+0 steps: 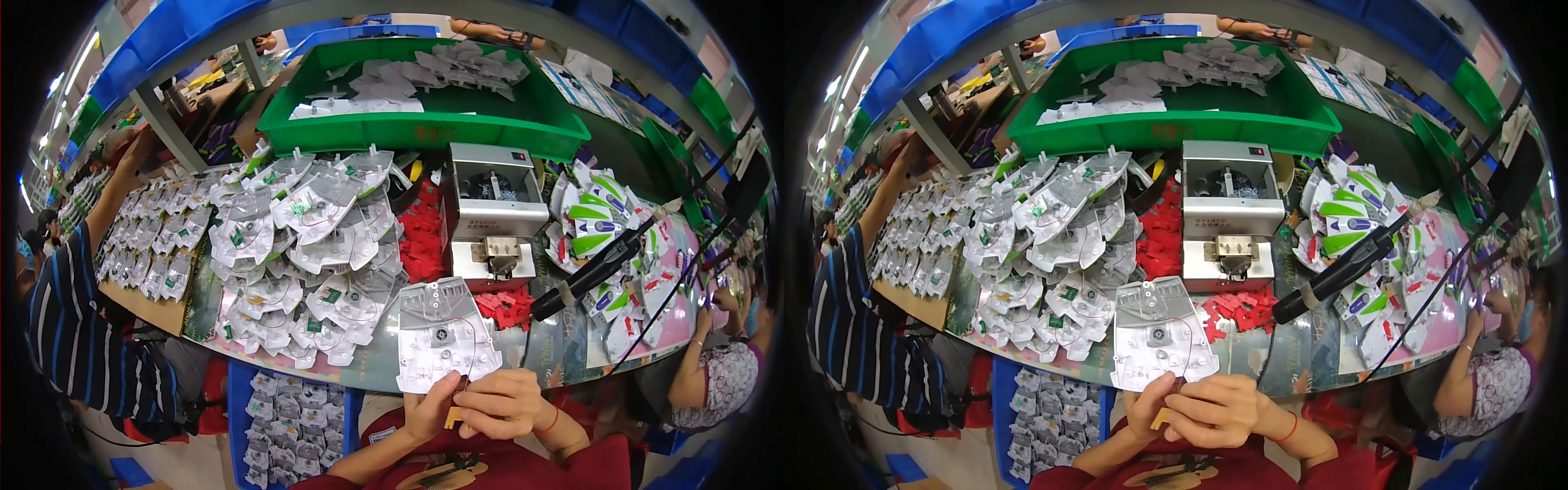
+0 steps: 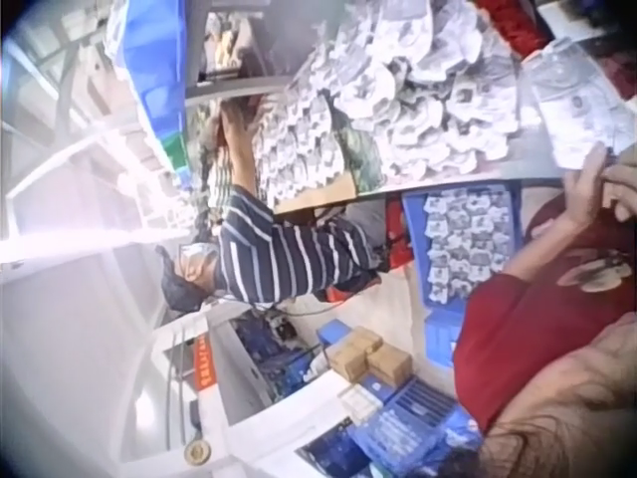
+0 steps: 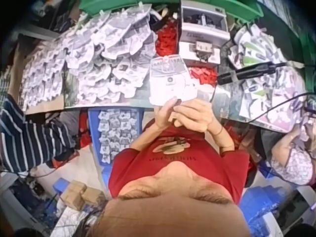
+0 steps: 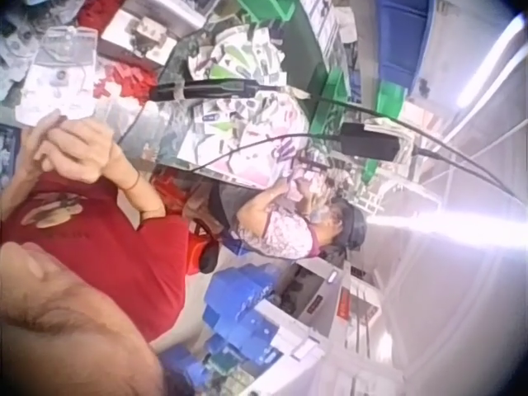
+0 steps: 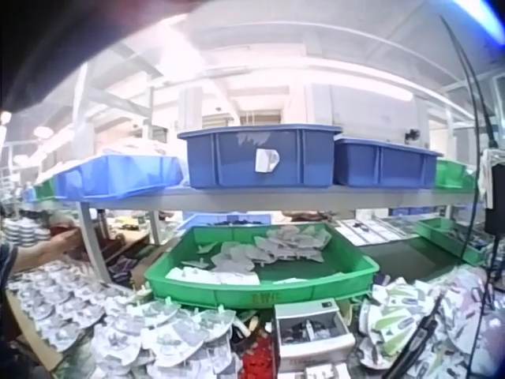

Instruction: The person assembles small electronic components and red plastic parts into plastic housings using a handheld assembly tool.

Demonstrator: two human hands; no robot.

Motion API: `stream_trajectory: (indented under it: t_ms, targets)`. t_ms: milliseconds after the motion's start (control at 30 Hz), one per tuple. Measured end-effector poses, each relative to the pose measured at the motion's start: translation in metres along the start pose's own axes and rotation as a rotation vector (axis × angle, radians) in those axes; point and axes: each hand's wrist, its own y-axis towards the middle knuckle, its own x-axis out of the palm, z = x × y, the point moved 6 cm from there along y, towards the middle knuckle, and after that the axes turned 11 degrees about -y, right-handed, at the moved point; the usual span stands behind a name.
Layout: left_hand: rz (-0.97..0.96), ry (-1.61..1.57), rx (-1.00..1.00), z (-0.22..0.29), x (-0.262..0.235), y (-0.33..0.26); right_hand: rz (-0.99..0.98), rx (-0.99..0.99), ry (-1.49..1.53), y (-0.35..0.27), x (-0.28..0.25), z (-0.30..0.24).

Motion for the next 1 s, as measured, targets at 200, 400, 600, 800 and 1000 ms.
stream_trajectory:
  t_ms: [200,400,600,800,1000]
  targets:
    - [0.053,-0.224,-0.144,-0.011,0.001,-0.001,-0.010,0.115,0.239,-0.011,-0.012,0.015]
    - [0.111,-0.189,-0.192,-0.016,-0.004,-0.005,0.002,-0.043,0.243,-0.019,0.001,0.006]
    - [0.104,0.149,-0.097,-0.002,0.002,0.001,-0.054,-0.116,0.183,-0.012,0.007,0.003]
    - [0.208,0.194,-0.209,-0.005,-0.010,0.000,-0.094,-0.063,0.279,-0.011,0.008,0.003]
    - [0.114,-0.245,-0.212,-0.010,-0.006,0.004,0.008,0.280,0.171,-0.012,-0.028,0.039]
